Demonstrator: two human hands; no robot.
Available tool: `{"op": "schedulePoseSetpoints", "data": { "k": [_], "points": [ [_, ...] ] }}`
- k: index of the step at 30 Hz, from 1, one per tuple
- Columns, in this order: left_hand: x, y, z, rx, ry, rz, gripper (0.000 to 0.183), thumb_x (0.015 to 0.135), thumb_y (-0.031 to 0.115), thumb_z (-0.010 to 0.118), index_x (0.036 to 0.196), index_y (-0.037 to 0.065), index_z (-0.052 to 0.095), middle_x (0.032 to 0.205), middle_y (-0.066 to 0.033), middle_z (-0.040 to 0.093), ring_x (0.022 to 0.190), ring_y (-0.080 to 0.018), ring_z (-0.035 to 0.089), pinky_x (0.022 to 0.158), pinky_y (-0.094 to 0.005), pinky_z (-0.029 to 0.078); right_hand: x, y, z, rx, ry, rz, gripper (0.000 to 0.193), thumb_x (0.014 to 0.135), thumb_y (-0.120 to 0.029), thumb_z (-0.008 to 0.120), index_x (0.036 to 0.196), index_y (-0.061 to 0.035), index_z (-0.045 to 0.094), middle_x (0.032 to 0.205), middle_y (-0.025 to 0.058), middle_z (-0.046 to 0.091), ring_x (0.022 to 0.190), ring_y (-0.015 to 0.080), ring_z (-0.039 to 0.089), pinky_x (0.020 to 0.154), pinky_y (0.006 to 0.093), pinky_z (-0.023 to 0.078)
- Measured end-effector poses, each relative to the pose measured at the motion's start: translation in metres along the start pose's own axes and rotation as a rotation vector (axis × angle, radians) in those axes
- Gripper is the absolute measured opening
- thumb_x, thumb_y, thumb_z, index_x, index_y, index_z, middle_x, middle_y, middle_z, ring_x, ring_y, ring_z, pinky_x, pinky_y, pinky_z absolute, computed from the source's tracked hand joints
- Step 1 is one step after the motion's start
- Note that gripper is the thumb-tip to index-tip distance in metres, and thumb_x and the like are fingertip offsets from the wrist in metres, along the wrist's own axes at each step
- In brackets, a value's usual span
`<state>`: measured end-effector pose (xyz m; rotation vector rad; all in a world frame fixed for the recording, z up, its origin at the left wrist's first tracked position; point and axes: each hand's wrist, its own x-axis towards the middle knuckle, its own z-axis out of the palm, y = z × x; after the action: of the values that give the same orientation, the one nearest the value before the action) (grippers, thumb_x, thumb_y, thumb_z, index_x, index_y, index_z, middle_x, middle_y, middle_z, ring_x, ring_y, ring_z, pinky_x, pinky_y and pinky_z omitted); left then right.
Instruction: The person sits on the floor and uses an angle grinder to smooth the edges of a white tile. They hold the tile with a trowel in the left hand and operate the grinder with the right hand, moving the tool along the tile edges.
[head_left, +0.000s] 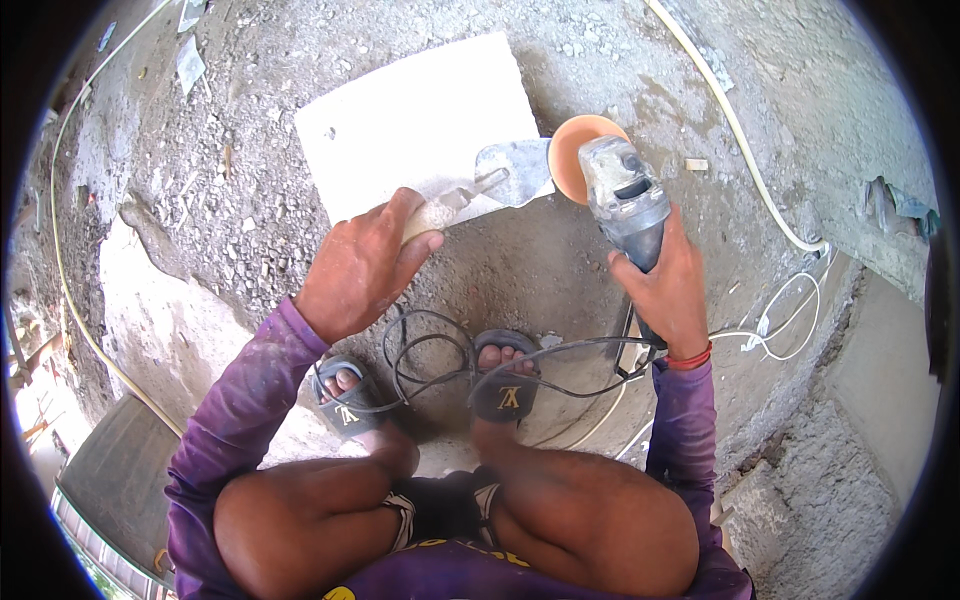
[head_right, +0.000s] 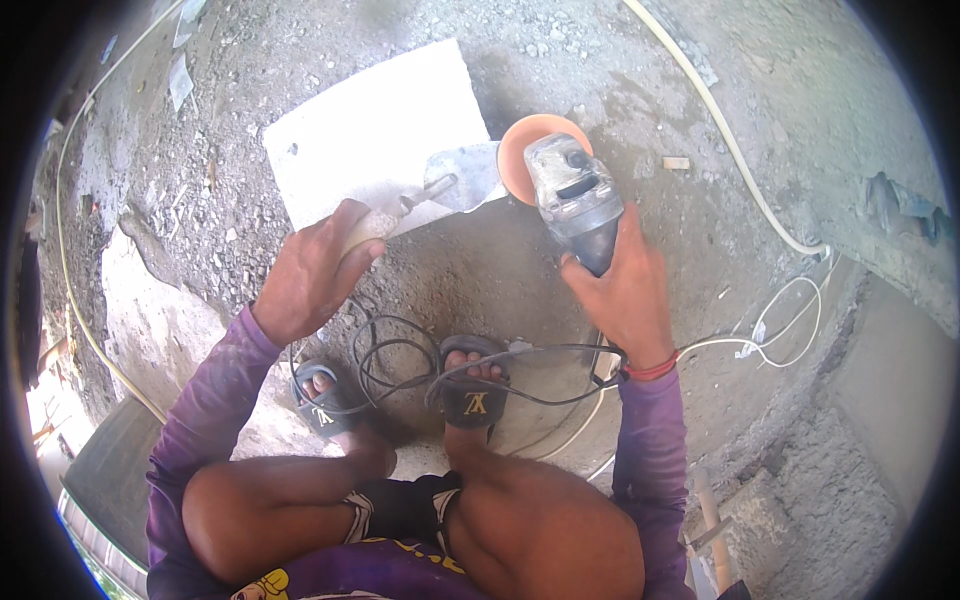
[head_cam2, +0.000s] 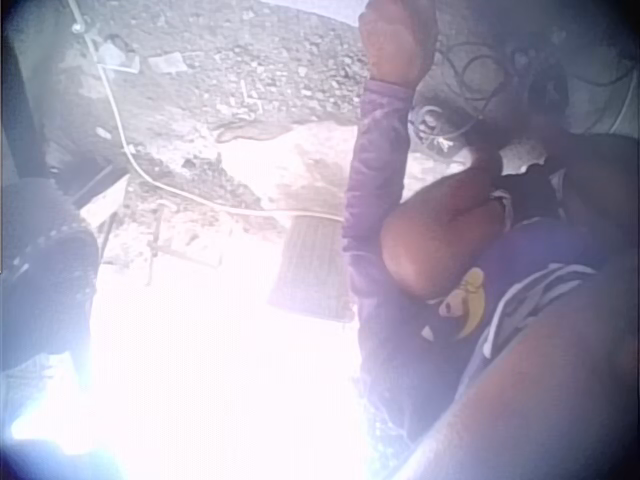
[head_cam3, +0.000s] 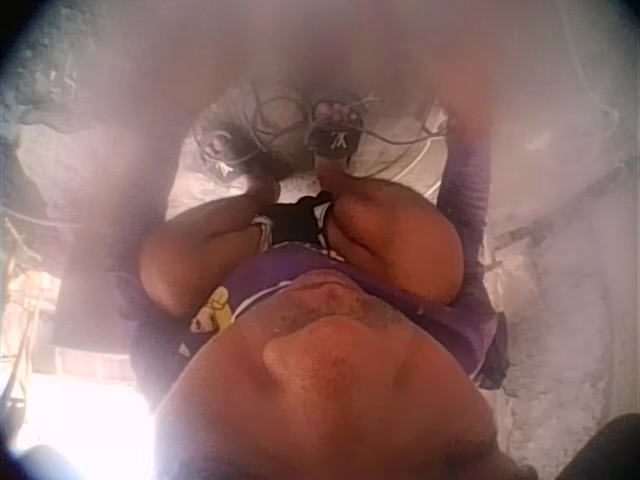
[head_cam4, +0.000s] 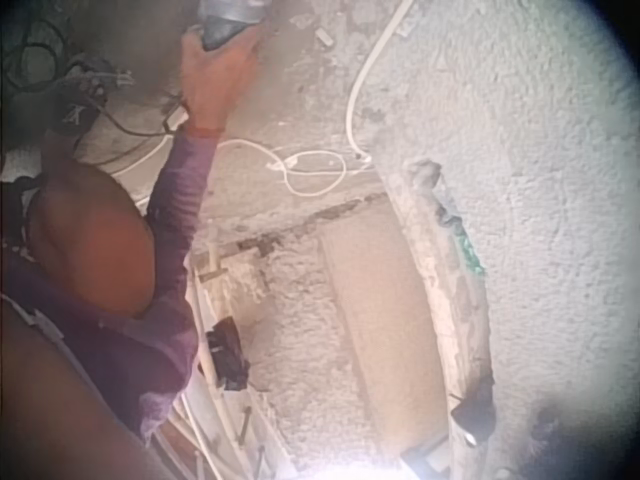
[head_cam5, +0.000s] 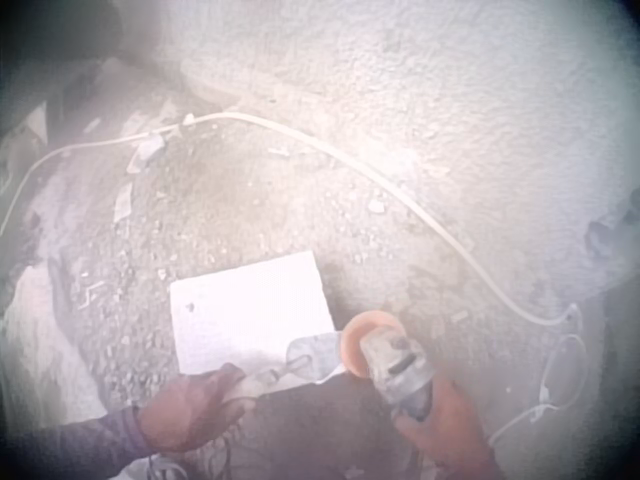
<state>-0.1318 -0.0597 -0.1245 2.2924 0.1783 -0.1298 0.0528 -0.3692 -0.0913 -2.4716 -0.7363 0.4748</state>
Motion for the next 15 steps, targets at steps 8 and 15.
{"op": "schedulePoseSetpoints", "data": {
  "k": [8,15],
  "points": [
    [0.000,-0.002,-0.001,0.012,-0.023,-0.030,0.039,0.109,0.027,0.070,0.132,-0.001,0.053,0.089,-0.0251,0.072,0.077,-0.0444,0.074,0.068,-0.0524,0.058,0.010,0.010,-0.004,0.034,0.038,0.022,0.053,0.085,-0.016,0.084,0.129,0.0024,0.059,0.104,0.0285,0.076,0.095,0.0521,0.075,0.081,0.0528,0.058],
    [0.000,-0.004,0.000,0.020,-0.011,-0.005,0.040,0.110,0.028,0.069,0.132,-0.001,0.052,0.089,-0.0249,0.072,0.076,-0.0436,0.073,0.067,-0.0522,0.058,0.017,0.016,-0.009,-0.001,0.042,0.048,0.055,0.086,-0.017,0.083,0.131,0.0028,0.058,0.107,0.0283,0.076,0.098,0.0510,0.076,0.084,0.0525,0.059]
  ]
}}
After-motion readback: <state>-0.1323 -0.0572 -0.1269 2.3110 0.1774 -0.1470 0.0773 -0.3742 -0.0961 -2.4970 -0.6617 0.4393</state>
